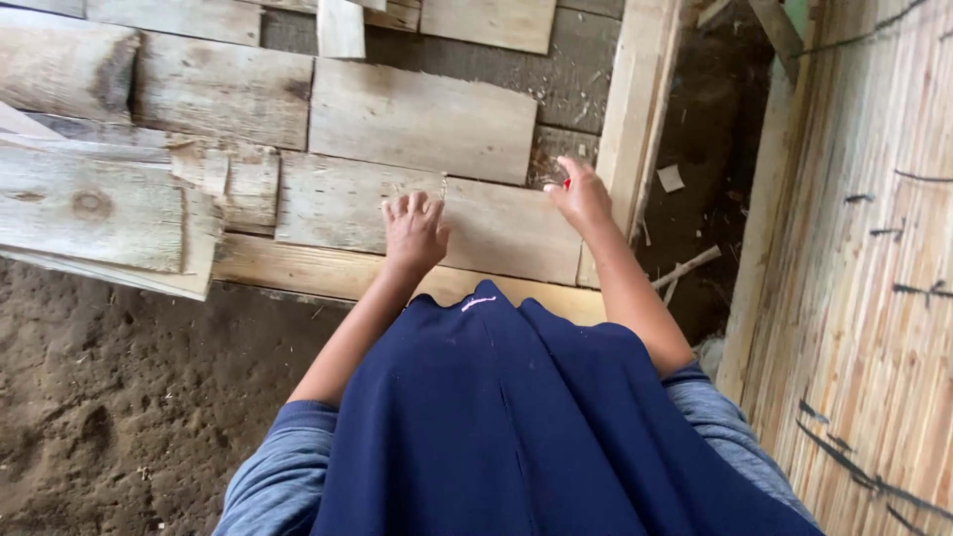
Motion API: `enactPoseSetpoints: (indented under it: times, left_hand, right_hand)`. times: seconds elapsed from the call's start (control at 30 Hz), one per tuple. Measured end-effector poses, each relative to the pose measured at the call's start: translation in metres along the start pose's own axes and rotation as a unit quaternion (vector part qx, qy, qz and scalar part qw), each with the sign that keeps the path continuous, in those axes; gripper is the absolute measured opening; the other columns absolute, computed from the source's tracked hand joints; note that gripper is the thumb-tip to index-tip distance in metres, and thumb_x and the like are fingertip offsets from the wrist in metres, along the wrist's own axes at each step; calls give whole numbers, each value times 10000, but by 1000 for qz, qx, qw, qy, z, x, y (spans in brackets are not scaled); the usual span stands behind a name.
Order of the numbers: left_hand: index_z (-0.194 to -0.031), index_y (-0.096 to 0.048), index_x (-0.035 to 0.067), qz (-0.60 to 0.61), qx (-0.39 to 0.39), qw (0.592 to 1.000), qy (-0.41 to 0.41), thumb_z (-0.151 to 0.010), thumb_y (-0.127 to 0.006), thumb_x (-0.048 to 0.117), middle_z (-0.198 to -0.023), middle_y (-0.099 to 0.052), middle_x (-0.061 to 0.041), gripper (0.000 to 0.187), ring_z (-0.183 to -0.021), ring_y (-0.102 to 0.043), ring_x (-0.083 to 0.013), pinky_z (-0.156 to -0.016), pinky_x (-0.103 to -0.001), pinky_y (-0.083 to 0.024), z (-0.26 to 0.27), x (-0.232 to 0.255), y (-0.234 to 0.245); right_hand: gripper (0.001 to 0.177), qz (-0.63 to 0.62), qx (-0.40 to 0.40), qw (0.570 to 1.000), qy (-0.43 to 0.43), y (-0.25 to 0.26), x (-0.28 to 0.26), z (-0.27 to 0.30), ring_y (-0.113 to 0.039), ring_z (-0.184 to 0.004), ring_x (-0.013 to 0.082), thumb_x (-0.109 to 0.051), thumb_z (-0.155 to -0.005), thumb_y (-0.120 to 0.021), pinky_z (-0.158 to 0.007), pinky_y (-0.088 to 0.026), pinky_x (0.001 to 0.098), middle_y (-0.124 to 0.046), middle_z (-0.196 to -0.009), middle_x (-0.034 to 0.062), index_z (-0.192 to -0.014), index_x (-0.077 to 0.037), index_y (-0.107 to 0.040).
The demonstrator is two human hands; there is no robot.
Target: The person uses a red utility knife to shave thin strips from the edges of wooden planks. They repeatedly pick up planks, position them on a wooden work surface, and scrape along the edges to remove material. The shaved wood strips fall to the ground.
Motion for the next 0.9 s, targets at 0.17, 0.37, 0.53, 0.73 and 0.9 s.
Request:
enactPoseSetpoints:
  times: [0.17, 0.37, 0.53, 0.73, 0.9]
  left_hand:
    - [-1559, -423, 126, 43, -13, 998, 43, -972, -619, 449, -1632, -275, -210, 698, -1489, -206, -510, -1182, -669, -222, -17, -2, 30]
    - [-1656, -231, 101, 66, -46, 993, 81, -1072, -367, 553, -1725, -38, -213, 752, -1550, 41, -501, -1218, -664, 3, -37, -31, 15]
    - [-1663, -200, 95, 97, -51, 991, 81, -1081, -366, 538, -1720, -37, -228, 750, -1548, 50, -503, -1208, -683, 27, -41, -39, 7]
    - [-1666, -178, 115, 94, -61, 990, 84, -1038, -409, 555, -1722, -11, -214, 801, -1552, 64, -502, -1204, -703, 8, -41, -40, 0]
    - [-1674, -158, 132, 83, -71, 989, 96, -1042, -423, 542, -1726, 14, -196, 798, -1552, 93, -484, -1204, -694, 40, -44, -42, -6]
  right_hand:
    - [602, -8, 23, 999, 26, 20, -45, -33, -648, -1162, 374, -352, -890, -745, -969, -529, 549, -597, -1199, 148, -1454, -262, -554]
    - [723, 28, -20, 999, 19, 28, -82, -67, -626, -1205, 417, -363, -914, -749, -986, -511, 567, -586, -1237, 193, -1552, -273, -421]
    - [784, 53, -58, 997, 11, 28, -95, -71, -611, -1228, 411, -419, -871, -792, -992, -520, 571, -568, -1267, 169, -1551, -331, -412]
    - [736, 55, -54, 997, 8, 30, -99, -65, -621, -1202, 405, -416, -880, -795, -980, -524, 573, -558, -1243, 146, -1526, -372, -446]
    - [742, 59, -42, 997, 12, 31, -101, -66, -630, -1184, 412, -398, -894, -803, -965, -531, 577, -563, -1234, 158, -1542, -355, -445]
Point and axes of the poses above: each hand's wrist, its own z-axis away from the middle knuckle, its own y-axis out of the back of the hand, x = y × z, the point moved 10 cm from there along -z, towards the middle knuckle
